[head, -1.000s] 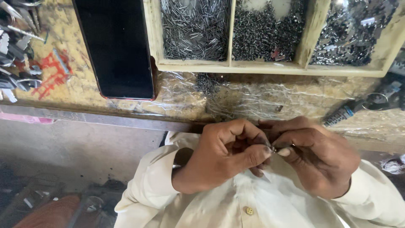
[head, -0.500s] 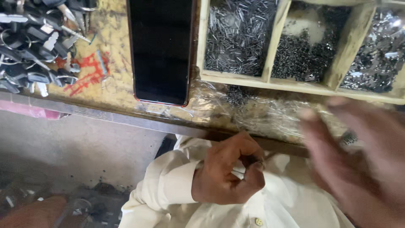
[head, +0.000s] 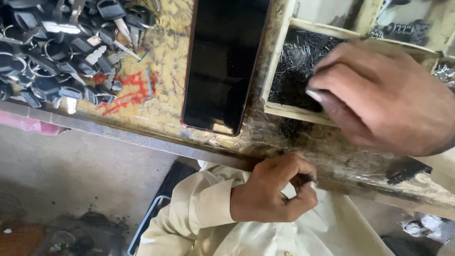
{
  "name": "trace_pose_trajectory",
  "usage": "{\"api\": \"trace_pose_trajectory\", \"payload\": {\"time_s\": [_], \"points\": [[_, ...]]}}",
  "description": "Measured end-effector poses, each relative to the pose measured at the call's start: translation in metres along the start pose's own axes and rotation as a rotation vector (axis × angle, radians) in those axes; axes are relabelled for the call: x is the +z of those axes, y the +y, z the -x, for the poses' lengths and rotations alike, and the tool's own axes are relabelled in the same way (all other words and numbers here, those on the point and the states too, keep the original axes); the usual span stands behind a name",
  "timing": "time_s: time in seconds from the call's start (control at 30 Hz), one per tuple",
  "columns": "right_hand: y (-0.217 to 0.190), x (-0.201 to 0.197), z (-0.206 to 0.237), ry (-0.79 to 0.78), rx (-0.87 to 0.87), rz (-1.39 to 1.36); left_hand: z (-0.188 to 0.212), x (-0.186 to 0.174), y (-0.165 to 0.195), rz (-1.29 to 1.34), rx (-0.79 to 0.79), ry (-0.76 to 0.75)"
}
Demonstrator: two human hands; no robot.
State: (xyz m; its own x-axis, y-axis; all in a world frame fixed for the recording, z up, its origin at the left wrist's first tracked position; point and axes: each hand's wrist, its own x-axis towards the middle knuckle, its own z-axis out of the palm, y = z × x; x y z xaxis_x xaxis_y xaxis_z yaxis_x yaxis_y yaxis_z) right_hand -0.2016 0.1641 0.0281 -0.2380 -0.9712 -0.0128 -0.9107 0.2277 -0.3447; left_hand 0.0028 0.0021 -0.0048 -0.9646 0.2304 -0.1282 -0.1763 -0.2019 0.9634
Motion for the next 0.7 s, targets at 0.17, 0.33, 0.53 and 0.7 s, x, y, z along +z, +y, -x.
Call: {"api": "trace_pose_trajectory", "payload": {"time_s": [0.17,0.33,0.53,0.7], "points": [[0.001,0.004,0.002,0.264,-0.294,0.393,-0.011,-0.005,0.007,-0.026,0.013,0.01],[-0.058,-0.03,0.002,0.353,0.11,0.192,-0.012,-0.005,0.015,0.12,-0.024,0.031],[-0.159,0.015,0.071,0.626,0.715,-0.254,0.009,0.006,0.022,0.729,-0.098,0.049],[-0.181,0.055,0.11,0.718,0.924,-0.62,0.012,0.023,0.018,0.719,-0.164,0.153]]}}
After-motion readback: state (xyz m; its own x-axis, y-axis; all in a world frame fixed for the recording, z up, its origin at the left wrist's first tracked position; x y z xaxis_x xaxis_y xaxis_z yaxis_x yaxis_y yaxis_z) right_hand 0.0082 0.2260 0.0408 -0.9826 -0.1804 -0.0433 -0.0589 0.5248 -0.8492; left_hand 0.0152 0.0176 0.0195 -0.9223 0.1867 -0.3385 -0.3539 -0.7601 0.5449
